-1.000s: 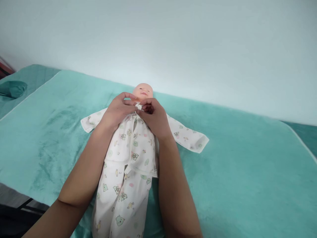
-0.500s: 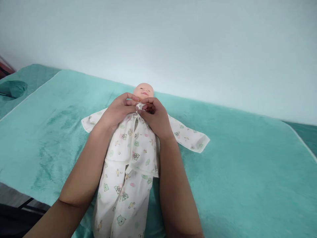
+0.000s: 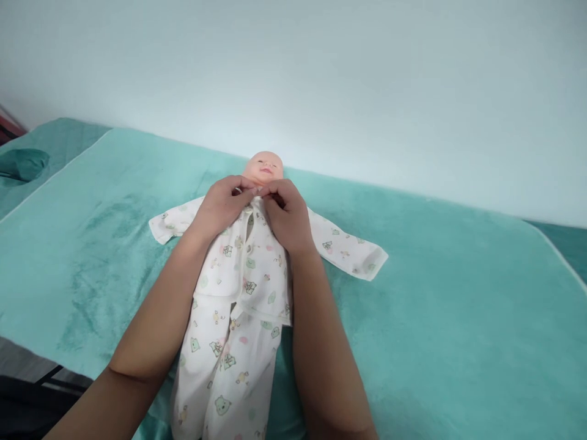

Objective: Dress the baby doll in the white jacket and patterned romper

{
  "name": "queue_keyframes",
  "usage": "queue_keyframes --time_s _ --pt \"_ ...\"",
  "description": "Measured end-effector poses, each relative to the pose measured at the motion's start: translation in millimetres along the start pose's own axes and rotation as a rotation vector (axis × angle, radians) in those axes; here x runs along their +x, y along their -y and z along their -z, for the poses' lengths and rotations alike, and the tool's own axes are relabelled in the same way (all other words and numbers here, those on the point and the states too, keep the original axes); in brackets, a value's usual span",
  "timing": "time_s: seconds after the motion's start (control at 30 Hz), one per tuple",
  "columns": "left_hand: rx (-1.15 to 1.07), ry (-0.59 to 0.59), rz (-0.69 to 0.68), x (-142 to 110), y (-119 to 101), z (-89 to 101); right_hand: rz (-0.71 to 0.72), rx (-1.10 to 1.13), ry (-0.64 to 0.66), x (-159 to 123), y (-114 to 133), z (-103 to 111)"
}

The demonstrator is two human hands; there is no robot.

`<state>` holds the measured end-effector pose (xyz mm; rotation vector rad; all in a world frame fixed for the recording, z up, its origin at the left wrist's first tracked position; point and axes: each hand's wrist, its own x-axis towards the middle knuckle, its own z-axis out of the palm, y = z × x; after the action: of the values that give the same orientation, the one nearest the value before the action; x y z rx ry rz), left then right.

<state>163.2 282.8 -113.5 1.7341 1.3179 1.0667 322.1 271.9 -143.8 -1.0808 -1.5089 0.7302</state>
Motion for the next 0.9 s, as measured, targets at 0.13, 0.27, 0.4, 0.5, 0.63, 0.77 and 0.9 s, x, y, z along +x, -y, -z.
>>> queue_keyframes --time_s 0.13,0.27,0.4,0.5,0.63,0.77,0.9 --pt "0.009 -0.016 0.022 3 3 -2.0 0.061 -0.078 -0.054 0 0 -2" --pt "0.021 -0.030 0.004 4 5 -2.8 0.053 -0.079 -0.102 -1 0 -3" --pt "0.002 -0.036 -0.013 4 7 -3.1 0.035 -0.115 -0.161 -2 0 -4" --pt "0.001 -0.036 -0.030 4 9 -3.4 0.031 -0.160 -0.197 -2 0 -4" --pt "0.020 -0.051 -0.046 4 13 -4.3 0.047 -0.181 -0.195 -2 -1 -4" --pt "0.012 -0.063 -0.031 4 13 -4.8 0.028 -0.176 -0.195 -1 -4 -5" --pt "-0.038 -0.094 -0.034 -1 4 -0.4 -0.021 -0.169 -0.224 0 -1 -2"
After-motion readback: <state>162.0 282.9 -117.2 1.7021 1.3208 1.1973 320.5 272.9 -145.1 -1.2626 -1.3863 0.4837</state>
